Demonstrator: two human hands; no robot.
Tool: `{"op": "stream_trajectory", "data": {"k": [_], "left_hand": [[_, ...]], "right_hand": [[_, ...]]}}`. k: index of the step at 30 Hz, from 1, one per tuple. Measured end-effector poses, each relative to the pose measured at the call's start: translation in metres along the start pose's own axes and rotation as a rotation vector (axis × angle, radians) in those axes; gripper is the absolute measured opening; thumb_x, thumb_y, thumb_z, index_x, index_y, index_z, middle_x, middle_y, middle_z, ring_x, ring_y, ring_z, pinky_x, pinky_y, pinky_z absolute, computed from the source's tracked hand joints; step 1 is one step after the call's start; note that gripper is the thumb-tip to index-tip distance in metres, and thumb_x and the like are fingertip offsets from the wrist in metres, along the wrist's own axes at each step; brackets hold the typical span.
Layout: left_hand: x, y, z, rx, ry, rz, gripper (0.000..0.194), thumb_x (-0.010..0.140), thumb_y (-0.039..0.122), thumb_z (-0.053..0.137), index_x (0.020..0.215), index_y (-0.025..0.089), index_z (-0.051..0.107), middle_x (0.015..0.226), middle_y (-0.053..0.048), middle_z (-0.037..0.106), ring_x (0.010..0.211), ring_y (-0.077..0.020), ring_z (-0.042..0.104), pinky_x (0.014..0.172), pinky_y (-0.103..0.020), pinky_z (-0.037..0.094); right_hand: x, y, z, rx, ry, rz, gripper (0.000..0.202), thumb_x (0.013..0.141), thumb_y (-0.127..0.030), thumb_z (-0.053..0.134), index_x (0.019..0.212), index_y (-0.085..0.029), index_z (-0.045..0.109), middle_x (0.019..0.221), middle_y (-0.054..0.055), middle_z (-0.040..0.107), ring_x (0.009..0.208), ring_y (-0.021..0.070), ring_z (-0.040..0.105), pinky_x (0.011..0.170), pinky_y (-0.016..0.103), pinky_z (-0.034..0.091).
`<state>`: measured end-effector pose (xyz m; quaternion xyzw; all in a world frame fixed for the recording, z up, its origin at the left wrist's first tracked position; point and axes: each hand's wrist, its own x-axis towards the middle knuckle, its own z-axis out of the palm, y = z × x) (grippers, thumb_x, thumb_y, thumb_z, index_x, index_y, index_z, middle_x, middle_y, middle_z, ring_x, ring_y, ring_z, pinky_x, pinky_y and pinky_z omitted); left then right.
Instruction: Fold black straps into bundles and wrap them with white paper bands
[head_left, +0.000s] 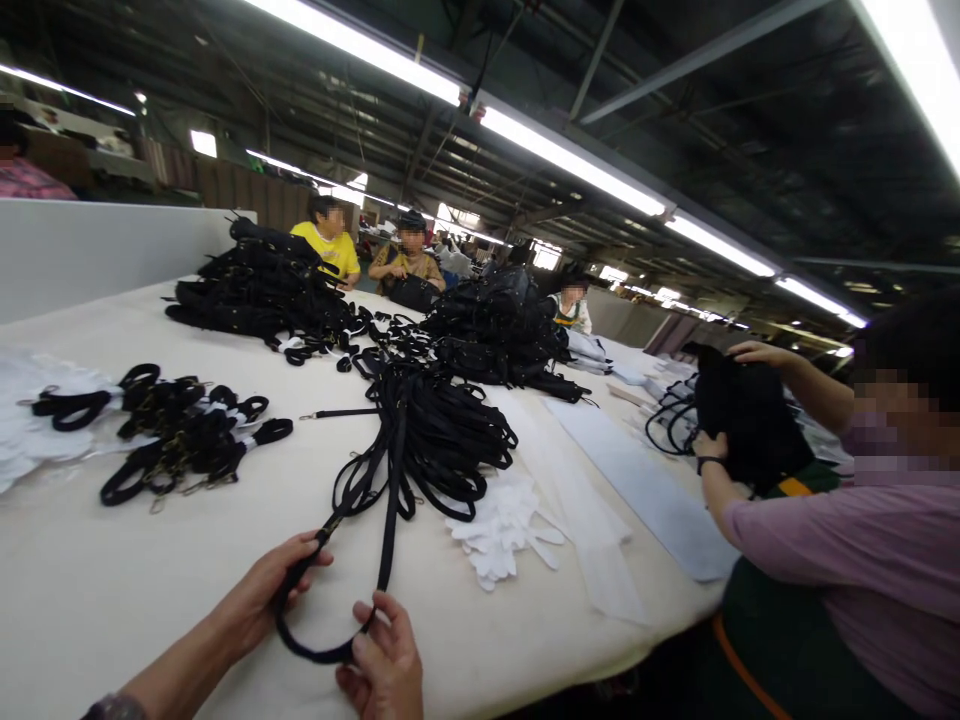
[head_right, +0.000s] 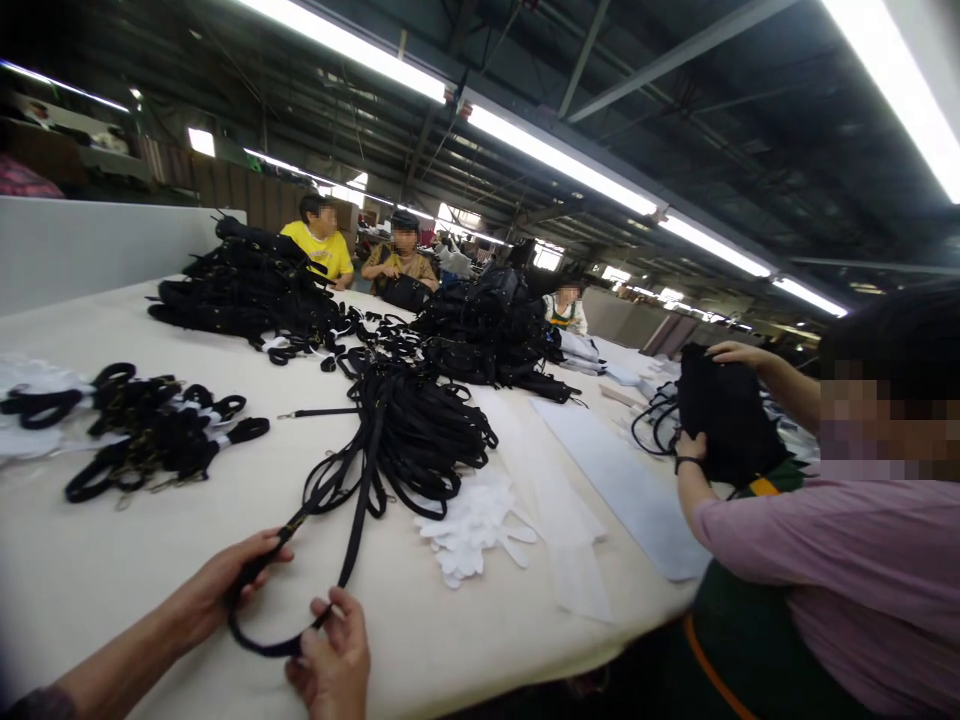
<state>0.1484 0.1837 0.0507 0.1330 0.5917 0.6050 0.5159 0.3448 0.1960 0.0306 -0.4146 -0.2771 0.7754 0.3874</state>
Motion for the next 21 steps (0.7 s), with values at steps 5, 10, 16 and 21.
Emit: {"op": "stream_trajectory", "data": {"k": [5,10,16,21], "left_hand": [[0.010,0.008,-0.011,0.566,-0.022,0.202,0.034,0.070,0.045,0.072,0.095,0.022,0.069,0.078,-0.002,0.072,0.070,-0.0224,0.066,0.057,-0.028,0.048],[0.015,0.024,-0.034,0.976,0.065,0.396,0.044,0.077,0.042,0.063,0.117,0.026,0.066,0.125,-0.008,0.068,0.115,-0.0327,0.060,0.101,-0.043,0.042],[0.014,0.044,-0.033,1.244,0.134,0.432,0.044,0.087,0.044,0.051,0.127,0.028,0.060,0.131,-0.007,0.065,0.116,-0.0284,0.060,0.094,-0.038,0.043],[0.013,0.052,-0.029,1.392,0.145,0.330,0.041,0.084,0.057,0.051,0.104,0.027,0.070,0.097,-0.010,0.076,0.092,-0.0348,0.068,0.076,-0.041,0.045]], "right_hand": [[-0.004,-0.009,0.002,-0.097,-0.028,0.048,0.071,0.059,-0.061,0.083,0.110,-0.020,0.057,0.111,0.010,0.071,0.054,0.0089,0.063,0.050,0.021,0.045],[-0.010,-0.028,-0.001,-0.461,-0.226,0.107,0.057,0.065,-0.054,0.076,0.104,-0.017,0.059,0.086,0.007,0.074,0.048,0.0116,0.062,0.042,0.018,0.041],[-0.016,-0.035,0.004,-0.845,-0.367,0.087,0.032,0.075,-0.035,0.062,0.097,-0.014,0.070,0.065,0.003,0.070,0.040,0.0077,0.053,0.039,0.015,0.034],[-0.015,-0.039,0.007,-0.914,-0.343,-0.058,0.027,0.078,-0.027,0.057,0.096,-0.016,0.074,0.071,0.002,0.072,0.048,0.0097,0.059,0.044,0.016,0.036]]}}
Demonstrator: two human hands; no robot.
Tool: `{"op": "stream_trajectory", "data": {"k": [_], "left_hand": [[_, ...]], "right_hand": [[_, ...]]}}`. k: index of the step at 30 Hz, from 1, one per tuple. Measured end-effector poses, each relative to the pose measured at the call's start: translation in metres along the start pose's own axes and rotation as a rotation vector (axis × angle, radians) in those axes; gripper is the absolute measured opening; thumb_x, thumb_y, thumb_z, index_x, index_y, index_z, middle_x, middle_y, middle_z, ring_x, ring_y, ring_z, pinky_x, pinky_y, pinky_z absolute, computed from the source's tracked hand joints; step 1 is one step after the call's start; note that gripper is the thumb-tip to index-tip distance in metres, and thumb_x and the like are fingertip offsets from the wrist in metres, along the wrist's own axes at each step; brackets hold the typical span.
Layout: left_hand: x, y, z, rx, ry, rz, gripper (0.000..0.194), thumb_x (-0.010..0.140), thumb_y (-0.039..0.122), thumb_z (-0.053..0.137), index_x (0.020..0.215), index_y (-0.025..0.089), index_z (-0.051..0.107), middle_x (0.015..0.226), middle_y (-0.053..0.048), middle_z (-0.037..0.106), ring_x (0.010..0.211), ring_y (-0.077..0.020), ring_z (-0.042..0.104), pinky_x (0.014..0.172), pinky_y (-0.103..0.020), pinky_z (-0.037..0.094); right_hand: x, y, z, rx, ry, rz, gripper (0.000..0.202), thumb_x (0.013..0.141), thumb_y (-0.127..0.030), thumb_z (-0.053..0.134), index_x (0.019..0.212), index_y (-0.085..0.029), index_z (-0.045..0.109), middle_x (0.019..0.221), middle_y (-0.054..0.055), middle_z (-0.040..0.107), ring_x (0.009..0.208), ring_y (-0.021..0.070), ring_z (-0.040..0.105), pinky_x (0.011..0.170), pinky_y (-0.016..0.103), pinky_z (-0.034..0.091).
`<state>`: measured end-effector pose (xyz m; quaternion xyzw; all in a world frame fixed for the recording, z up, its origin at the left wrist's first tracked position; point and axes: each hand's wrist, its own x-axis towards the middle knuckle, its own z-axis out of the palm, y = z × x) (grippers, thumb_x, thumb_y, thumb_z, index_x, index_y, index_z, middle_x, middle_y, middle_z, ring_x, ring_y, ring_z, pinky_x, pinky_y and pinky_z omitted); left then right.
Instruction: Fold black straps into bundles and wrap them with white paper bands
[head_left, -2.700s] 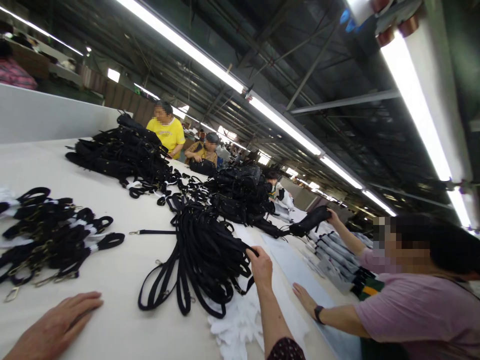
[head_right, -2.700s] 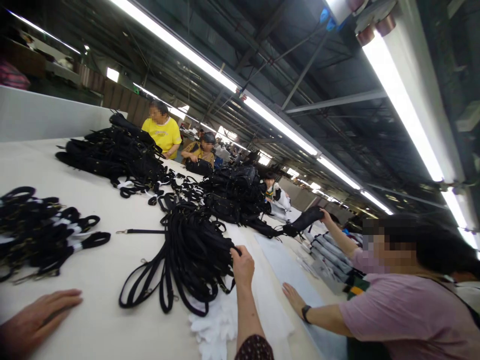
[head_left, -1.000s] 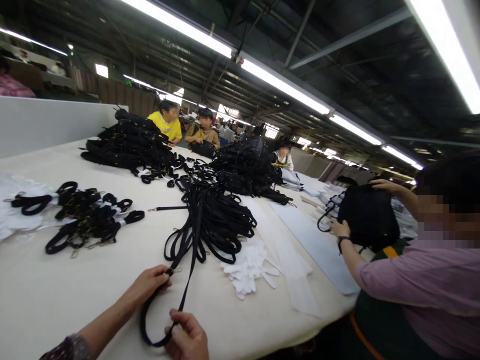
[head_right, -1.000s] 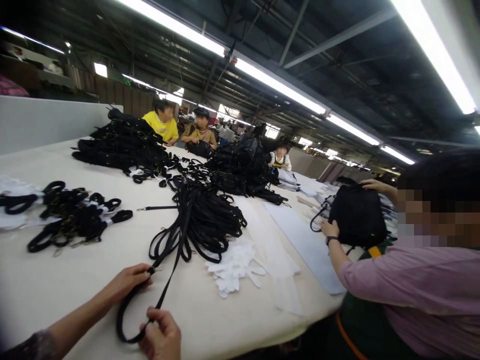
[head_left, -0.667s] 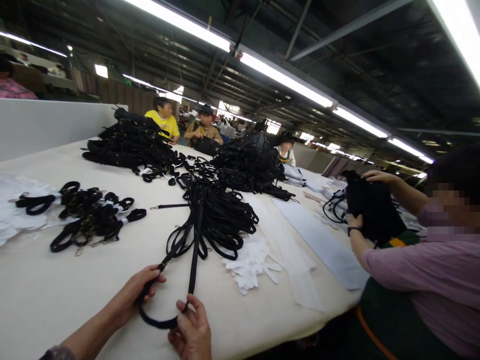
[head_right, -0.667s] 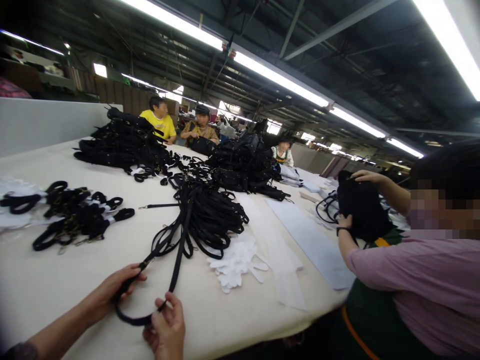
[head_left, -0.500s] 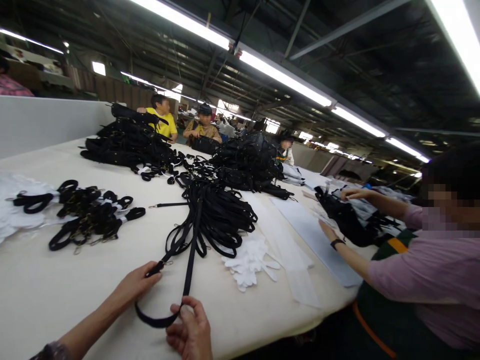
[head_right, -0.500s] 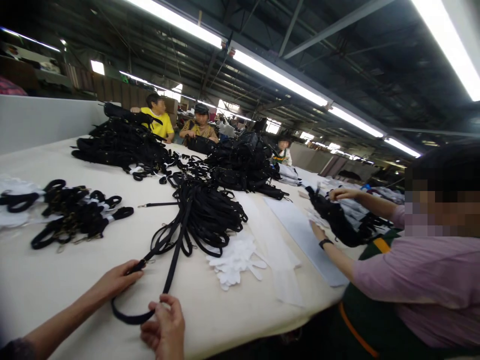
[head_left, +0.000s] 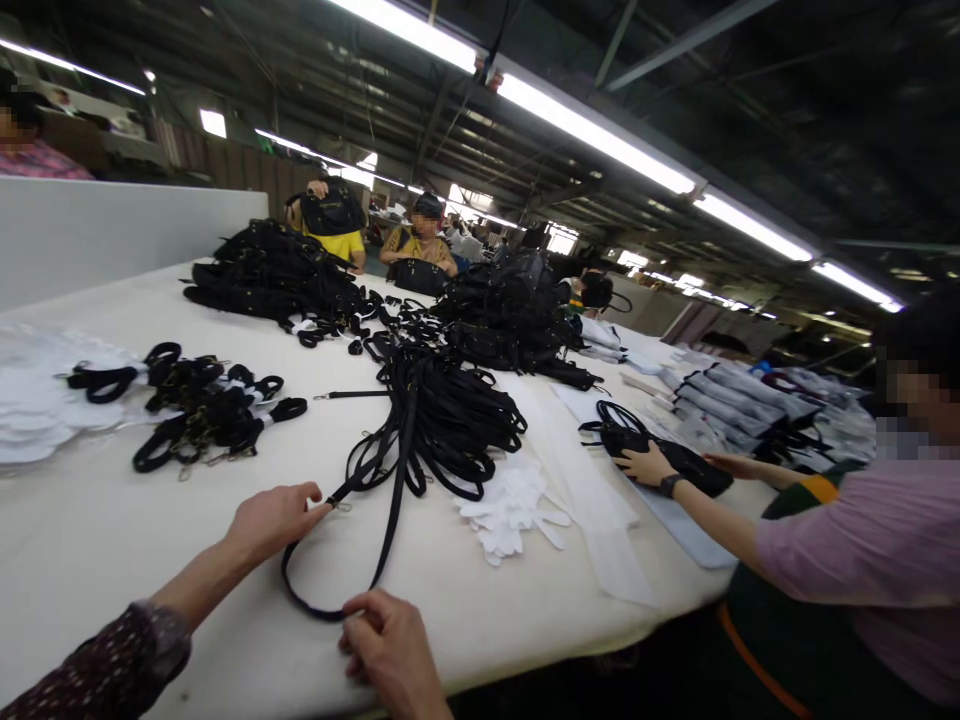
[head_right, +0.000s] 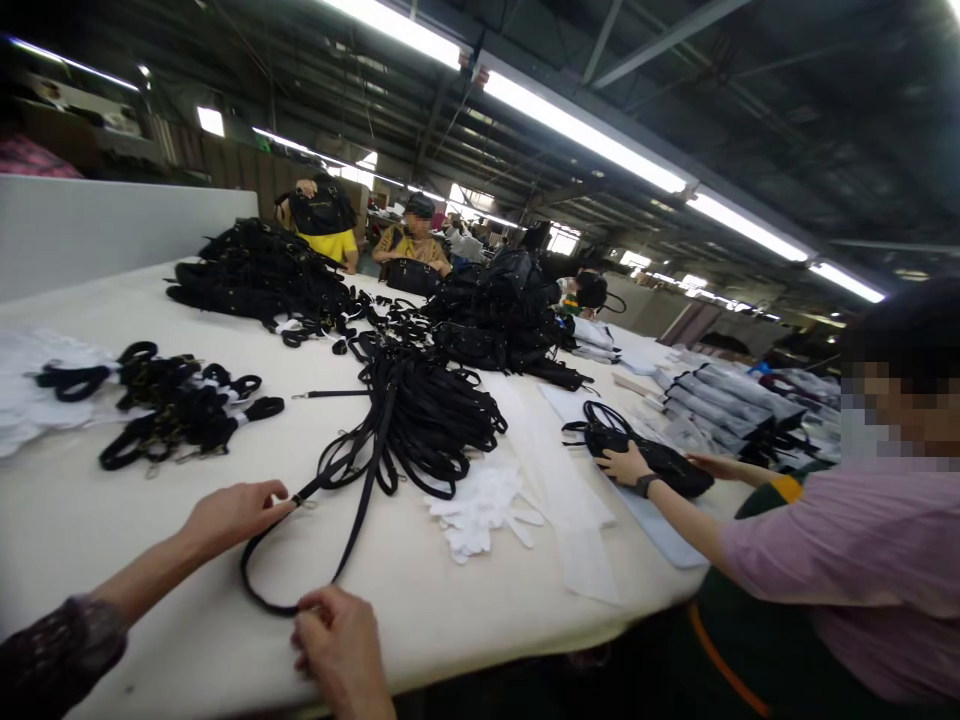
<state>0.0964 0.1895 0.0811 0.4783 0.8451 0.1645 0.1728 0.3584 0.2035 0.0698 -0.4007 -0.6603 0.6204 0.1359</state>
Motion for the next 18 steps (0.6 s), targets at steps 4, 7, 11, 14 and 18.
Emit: {"op": "stream_trajectory", "data": {"k": [4,7,11,14,18], "left_hand": [[-0.010,-0.006,0.004,0.040,-0.079,0.012,0.028,0.081,0.048,0.054,0.090,0.030,0.073,0.088,-0.009,0.077,0.087,-0.0349,0.069,0.070,-0.038,0.044],[-0.018,-0.010,0.006,0.027,-0.108,0.027,0.024,0.081,0.041,0.053,0.089,0.031,0.074,0.087,-0.007,0.077,0.084,-0.0308,0.070,0.071,-0.035,0.044],[-0.028,-0.016,0.003,0.027,-0.098,0.009,0.027,0.079,0.046,0.055,0.087,0.028,0.074,0.088,-0.010,0.077,0.086,-0.0343,0.069,0.072,-0.039,0.044],[-0.033,-0.018,0.001,0.013,-0.090,-0.013,0.029,0.074,0.051,0.060,0.074,0.025,0.072,0.077,-0.012,0.074,0.080,-0.0354,0.067,0.072,-0.042,0.044],[-0.037,-0.018,0.004,-0.099,-0.095,-0.032,0.018,0.067,0.040,0.063,0.059,0.025,0.065,0.066,-0.009,0.070,0.074,-0.0333,0.067,0.072,-0.042,0.046]], "right_hand": [[-0.001,-0.004,-0.010,-0.042,0.083,-0.119,0.023,0.084,-0.027,0.059,0.099,-0.019,0.075,0.081,0.002,0.074,0.057,0.0115,0.064,0.056,0.020,0.044],[-0.001,-0.006,-0.013,-0.183,0.098,-0.247,0.021,0.087,-0.024,0.058,0.101,-0.022,0.074,0.093,0.002,0.075,0.069,0.0142,0.068,0.067,0.023,0.048],[0.002,-0.008,-0.010,-0.582,0.129,-0.532,0.033,0.082,-0.008,0.055,0.105,-0.025,0.071,0.114,0.004,0.072,0.100,0.0203,0.066,0.086,0.028,0.047],[0.006,-0.006,-0.012,-0.878,0.177,-0.601,0.026,0.082,-0.007,0.057,0.096,-0.025,0.068,0.108,0.003,0.072,0.095,0.0214,0.064,0.080,0.029,0.044],[0.012,0.001,-0.020,-1.057,0.236,-0.582,0.016,0.083,-0.008,0.058,0.084,-0.024,0.061,0.090,0.000,0.068,0.083,0.0181,0.061,0.067,0.026,0.039]]}}
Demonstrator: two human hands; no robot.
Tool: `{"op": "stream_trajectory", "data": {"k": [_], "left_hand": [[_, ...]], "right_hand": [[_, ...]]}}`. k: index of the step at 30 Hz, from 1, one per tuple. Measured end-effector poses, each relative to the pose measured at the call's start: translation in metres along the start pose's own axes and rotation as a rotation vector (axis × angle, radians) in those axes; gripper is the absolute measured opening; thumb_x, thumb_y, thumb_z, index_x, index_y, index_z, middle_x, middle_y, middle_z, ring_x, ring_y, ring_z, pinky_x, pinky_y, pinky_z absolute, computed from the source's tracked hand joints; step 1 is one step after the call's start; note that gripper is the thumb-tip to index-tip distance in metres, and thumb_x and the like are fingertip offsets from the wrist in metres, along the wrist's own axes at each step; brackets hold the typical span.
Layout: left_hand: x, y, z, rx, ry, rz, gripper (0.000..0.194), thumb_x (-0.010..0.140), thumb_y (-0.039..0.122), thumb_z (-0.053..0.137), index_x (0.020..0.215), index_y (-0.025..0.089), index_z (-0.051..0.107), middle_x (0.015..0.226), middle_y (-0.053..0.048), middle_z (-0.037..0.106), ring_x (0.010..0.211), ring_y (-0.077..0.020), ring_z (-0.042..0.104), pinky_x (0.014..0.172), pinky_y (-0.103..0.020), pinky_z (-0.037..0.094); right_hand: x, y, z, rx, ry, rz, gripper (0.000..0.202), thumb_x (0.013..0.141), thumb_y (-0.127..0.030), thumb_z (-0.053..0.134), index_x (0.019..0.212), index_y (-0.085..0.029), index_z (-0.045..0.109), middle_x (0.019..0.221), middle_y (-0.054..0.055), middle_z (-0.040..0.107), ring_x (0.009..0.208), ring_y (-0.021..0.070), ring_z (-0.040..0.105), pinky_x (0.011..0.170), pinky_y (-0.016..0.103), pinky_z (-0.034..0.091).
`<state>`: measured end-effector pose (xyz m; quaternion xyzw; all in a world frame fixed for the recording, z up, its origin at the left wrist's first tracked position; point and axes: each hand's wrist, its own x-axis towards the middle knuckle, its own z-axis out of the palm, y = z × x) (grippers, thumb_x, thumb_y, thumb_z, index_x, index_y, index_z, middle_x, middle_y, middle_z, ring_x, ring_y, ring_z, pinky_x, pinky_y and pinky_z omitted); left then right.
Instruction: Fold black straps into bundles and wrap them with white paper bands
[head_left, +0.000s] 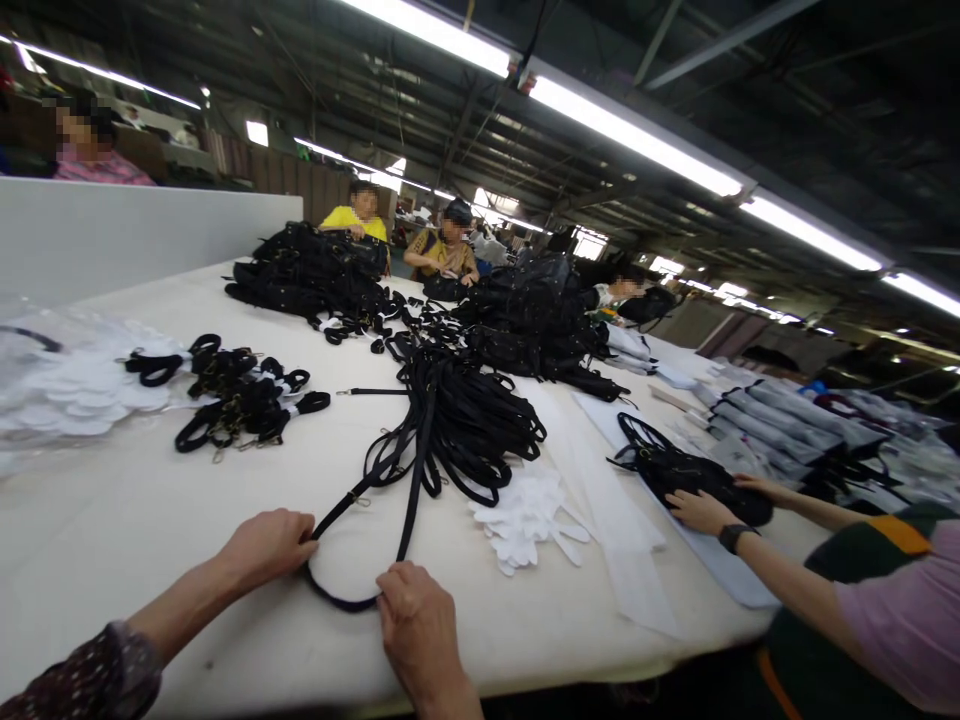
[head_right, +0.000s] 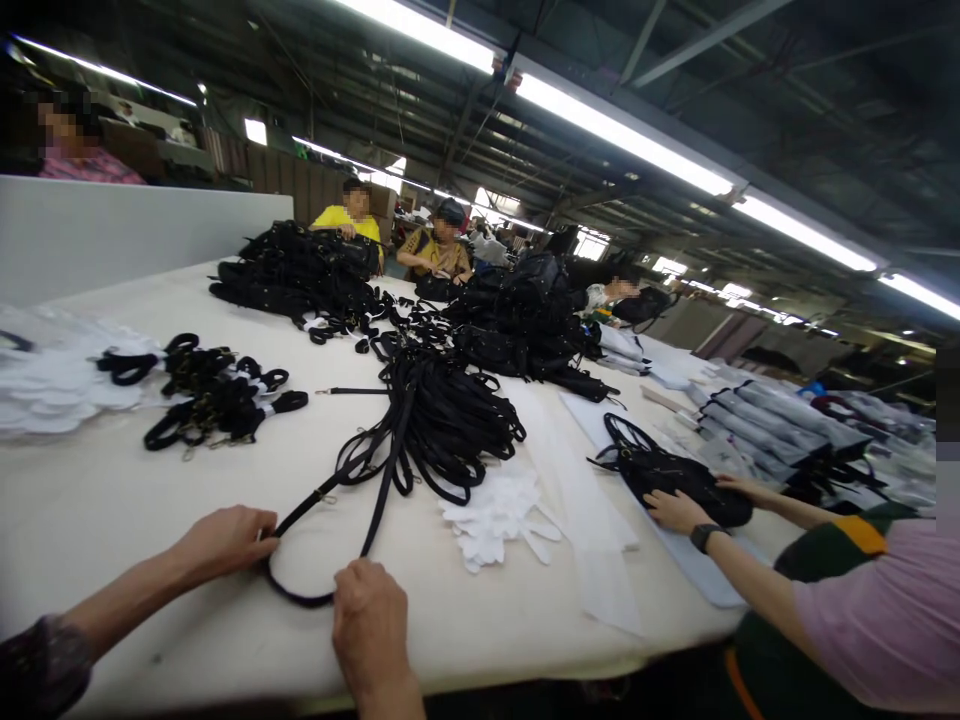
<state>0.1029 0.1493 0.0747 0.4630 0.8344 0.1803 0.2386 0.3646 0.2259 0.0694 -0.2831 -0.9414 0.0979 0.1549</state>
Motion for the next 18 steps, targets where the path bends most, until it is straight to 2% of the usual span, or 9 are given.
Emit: {"op": "stream_trajectory", "data": {"k": [3,5,8,10,12,14,16,18], "left_hand": [[-0.003,0.003,0.006,-0.186,-0.066,-0.024,0.015,0.068,0.035,0.061,0.059,0.024,0.062,0.058,-0.005,0.068,0.060,-0.0278,0.067,0.064,-0.037,0.047],[-0.006,0.007,0.009,-0.357,-0.129,-0.057,0.017,0.073,0.037,0.057,0.065,0.023,0.062,0.058,-0.004,0.070,0.056,-0.0257,0.068,0.055,-0.033,0.048],[-0.012,0.014,0.014,-0.597,-0.147,-0.112,0.028,0.084,0.047,0.050,0.081,0.021,0.060,0.083,-0.008,0.079,0.073,-0.0260,0.075,0.054,-0.029,0.051],[-0.017,0.020,0.017,-0.761,-0.107,-0.145,0.034,0.088,0.053,0.049,0.090,0.021,0.060,0.103,-0.010,0.078,0.089,-0.0245,0.076,0.060,-0.027,0.054],[-0.020,0.026,0.020,-1.023,-0.060,-0.185,0.032,0.088,0.052,0.056,0.095,0.021,0.061,0.112,-0.009,0.077,0.097,-0.0221,0.075,0.065,-0.023,0.055],[-0.020,0.031,0.024,-1.379,-0.001,-0.243,0.023,0.086,0.040,0.068,0.098,0.021,0.064,0.114,-0.008,0.077,0.098,-0.0190,0.074,0.067,-0.020,0.056],[-0.018,0.036,0.028,-1.650,0.063,-0.289,0.017,0.084,0.023,0.072,0.099,0.020,0.065,0.112,-0.007,0.077,0.093,-0.0155,0.075,0.067,-0.018,0.057],[-0.015,0.042,0.032,-1.776,0.102,-0.308,0.015,0.086,0.015,0.068,0.099,0.020,0.065,0.109,-0.005,0.078,0.088,-0.0138,0.075,0.072,-0.020,0.059]], "right_hand": [[-0.002,0.008,0.005,-0.040,-0.008,-0.019,0.019,0.082,-0.005,0.056,0.081,-0.024,0.059,0.090,-0.001,0.068,0.082,0.0164,0.062,0.064,0.025,0.038],[-0.004,0.012,0.007,-0.024,-0.012,-0.015,0.022,0.081,-0.002,0.053,0.082,-0.023,0.059,0.090,0.000,0.067,0.080,0.0163,0.063,0.062,0.024,0.038],[-0.006,0.016,0.007,0.163,0.037,0.018,0.027,0.085,-0.002,0.046,0.090,-0.023,0.062,0.093,0.003,0.067,0.082,0.0167,0.065,0.065,0.024,0.043],[-0.007,0.015,0.005,0.399,0.130,0.071,0.026,0.090,-0.007,0.045,0.096,-0.023,0.065,0.099,0.004,0.068,0.092,0.0175,0.066,0.076,0.024,0.048],[-0.006,0.011,0.005,0.648,0.239,0.186,0.020,0.093,-0.017,0.051,0.099,-0.024,0.068,0.106,0.006,0.069,0.102,0.0193,0.064,0.088,0.027,0.049],[-0.005,0.005,0.009,0.879,0.326,0.341,0.016,0.093,-0.031,0.058,0.096,-0.023,0.071,0.112,0.007,0.068,0.107,0.0221,0.062,0.092,0.031,0.051],[-0.001,-0.003,0.018,1.097,0.416,0.499,0.026,0.090,-0.044,0.063,0.091,-0.020,0.072,0.116,0.009,0.067,0.109,0.0246,0.061,0.091,0.034,0.053],[0.006,-0.008,0.026,1.296,0.533,0.639,0.033,0.084,-0.050,0.069,0.094,-0.018,0.071,0.114,0.010,0.067,0.108,0.0251,0.061,0.092,0.035,0.055]]}}
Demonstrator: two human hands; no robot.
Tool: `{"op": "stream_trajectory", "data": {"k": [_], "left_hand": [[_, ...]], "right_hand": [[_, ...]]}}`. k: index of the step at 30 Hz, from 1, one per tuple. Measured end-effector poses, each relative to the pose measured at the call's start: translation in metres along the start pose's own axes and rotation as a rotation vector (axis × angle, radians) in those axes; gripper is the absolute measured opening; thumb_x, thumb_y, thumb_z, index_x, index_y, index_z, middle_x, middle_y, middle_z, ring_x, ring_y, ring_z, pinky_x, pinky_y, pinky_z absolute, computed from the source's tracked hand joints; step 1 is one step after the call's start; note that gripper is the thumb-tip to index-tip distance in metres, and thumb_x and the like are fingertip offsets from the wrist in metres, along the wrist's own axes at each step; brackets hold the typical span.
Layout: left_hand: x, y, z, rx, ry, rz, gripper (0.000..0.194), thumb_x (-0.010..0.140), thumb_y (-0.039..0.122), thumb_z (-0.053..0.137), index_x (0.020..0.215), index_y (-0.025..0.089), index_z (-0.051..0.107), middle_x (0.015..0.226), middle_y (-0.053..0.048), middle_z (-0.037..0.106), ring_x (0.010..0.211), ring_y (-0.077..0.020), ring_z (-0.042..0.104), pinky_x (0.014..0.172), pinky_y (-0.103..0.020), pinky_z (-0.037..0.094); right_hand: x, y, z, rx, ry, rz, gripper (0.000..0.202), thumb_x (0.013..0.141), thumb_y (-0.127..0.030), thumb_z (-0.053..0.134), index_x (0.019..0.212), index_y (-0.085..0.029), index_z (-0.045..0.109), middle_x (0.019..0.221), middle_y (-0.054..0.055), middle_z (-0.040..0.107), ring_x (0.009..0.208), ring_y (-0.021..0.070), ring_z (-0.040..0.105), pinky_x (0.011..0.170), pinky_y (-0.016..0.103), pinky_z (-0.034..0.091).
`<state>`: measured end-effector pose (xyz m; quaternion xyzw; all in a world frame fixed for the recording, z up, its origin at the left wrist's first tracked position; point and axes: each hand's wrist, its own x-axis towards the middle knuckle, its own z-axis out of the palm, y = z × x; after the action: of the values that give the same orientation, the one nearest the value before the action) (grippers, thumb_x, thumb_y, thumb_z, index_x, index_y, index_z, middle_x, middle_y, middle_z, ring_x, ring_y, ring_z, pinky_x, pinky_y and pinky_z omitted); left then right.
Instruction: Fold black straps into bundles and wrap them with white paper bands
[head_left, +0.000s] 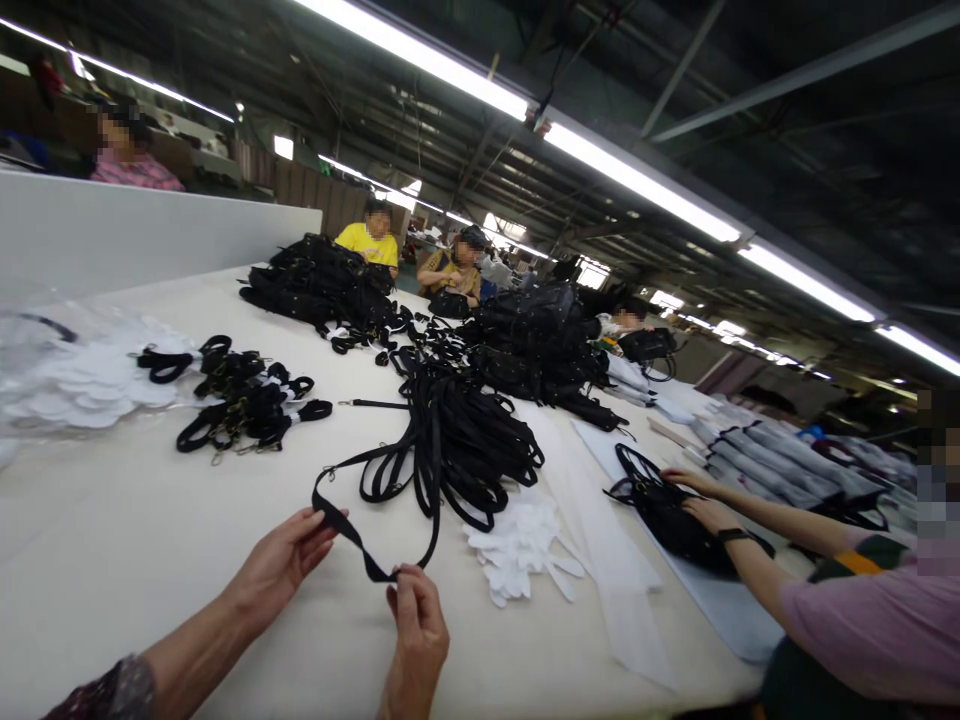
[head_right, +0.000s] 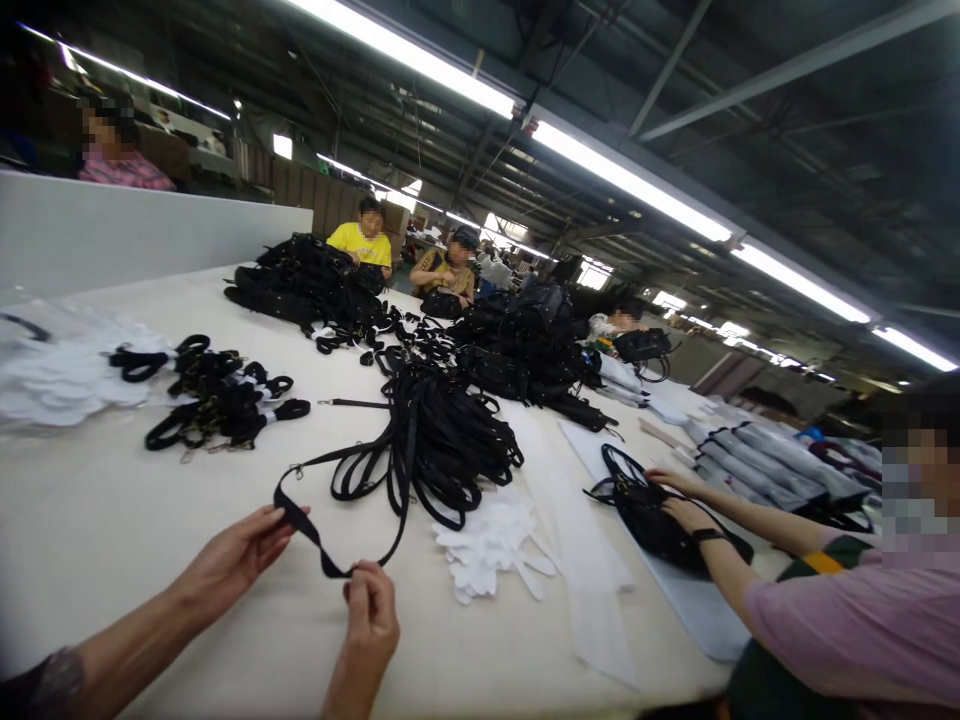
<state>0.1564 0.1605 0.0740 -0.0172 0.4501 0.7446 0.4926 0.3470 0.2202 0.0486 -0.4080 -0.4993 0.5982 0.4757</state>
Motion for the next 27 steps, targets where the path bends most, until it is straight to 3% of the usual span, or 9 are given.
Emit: {"op": "stream_trajectory", "data": {"k": [3,6,9,13,17,21,23,27], "left_hand": [[-0.001,-0.007,0.007,-0.103,-0.046,-0.028,0.012,0.090,0.014,0.060,0.099,0.020,0.066,0.107,-0.005,0.078,0.092,-0.0161,0.075,0.085,-0.029,0.061],[-0.005,-0.012,0.009,-0.214,-0.102,-0.072,0.014,0.091,0.015,0.058,0.098,0.020,0.069,0.102,-0.004,0.079,0.094,-0.0187,0.075,0.094,-0.037,0.060],[-0.009,-0.011,0.002,-0.256,-0.124,-0.116,0.013,0.089,0.015,0.060,0.094,0.020,0.071,0.089,-0.001,0.079,0.083,-0.0179,0.075,0.088,-0.038,0.062],[-0.012,-0.003,-0.018,-0.243,-0.138,-0.176,0.011,0.085,0.011,0.063,0.089,0.015,0.072,0.068,-0.002,0.073,0.064,-0.0159,0.071,0.079,-0.038,0.064],[-0.015,0.003,-0.039,-0.159,-0.097,-0.222,0.008,0.083,0.008,0.067,0.086,0.013,0.072,0.085,-0.009,0.078,0.077,-0.0209,0.075,0.081,-0.038,0.064],[-0.017,0.002,-0.049,-0.148,-0.078,-0.214,0.007,0.084,0.009,0.068,0.090,0.011,0.071,0.084,-0.010,0.077,0.076,-0.0202,0.074,0.084,-0.040,0.063],[-0.019,0.003,-0.050,-0.132,-0.133,-0.204,0.007,0.086,0.015,0.069,0.091,0.011,0.071,0.073,-0.005,0.072,0.067,-0.0166,0.069,0.084,-0.040,0.062],[-0.021,0.010,-0.054,0.049,-0.239,-0.153,0.026,0.085,0.035,0.072,0.099,0.013,0.071,0.056,0.004,0.057,0.053,-0.0119,0.057,0.082,-0.036,0.059]], "right_hand": [[0.011,0.002,0.012,0.273,0.187,0.081,0.040,0.074,-0.046,0.080,0.101,-0.019,0.066,0.110,0.008,0.068,0.111,0.0237,0.062,0.100,0.037,0.052],[0.023,-0.006,0.018,0.496,0.253,0.129,0.047,0.065,-0.037,0.086,0.103,-0.023,0.062,0.117,0.006,0.066,0.113,0.0218,0.063,0.106,0.037,0.049],[0.022,-0.008,0.019,0.620,0.180,0.194,0.062,0.064,-0.030,0.086,0.119,-0.028,0.056,0.131,0.004,0.061,0.119,0.0200,0.062,0.108,0.036,0.048],[0.000,0.006,0.017,0.621,0.000,0.275,0.083,0.067,-0.024,0.083,0.139,-0.035,0.043,0.150,0.005,0.048,0.126,0.0218,0.058,0.106,0.037,0.050],[-0.018,0.016,0.013,0.588,-0.031,0.356,0.093,0.064,-0.019,0.083,0.143,-0.037,0.038,0.156,0.005,0.040,0.120,0.0199,0.062,0.103,0.035,0.052],[-0.019,0.014,0.014,0.574,-0.056,0.408,0.093,0.063,-0.022,0.085,0.143,-0.033,0.039,0.146,0.007,0.052,0.107,0.0168,0.066,0.097,0.034,0.053],[-0.018,0.013,0.016,0.557,-0.062,0.442,0.093,0.063,-0.027,0.086,0.143,-0.030,0.039,0.138,0.008,0.059,0.099,0.0154,0.068,0.092,0.032,0.054],[-0.021,0.012,0.020,0.428,-0.115,0.453,0.102,0.061,-0.033,0.089,0.146,-0.029,0.034,0.132,0.010,0.063,0.079,0.0126,0.068,0.076,0.029,0.055]]}}
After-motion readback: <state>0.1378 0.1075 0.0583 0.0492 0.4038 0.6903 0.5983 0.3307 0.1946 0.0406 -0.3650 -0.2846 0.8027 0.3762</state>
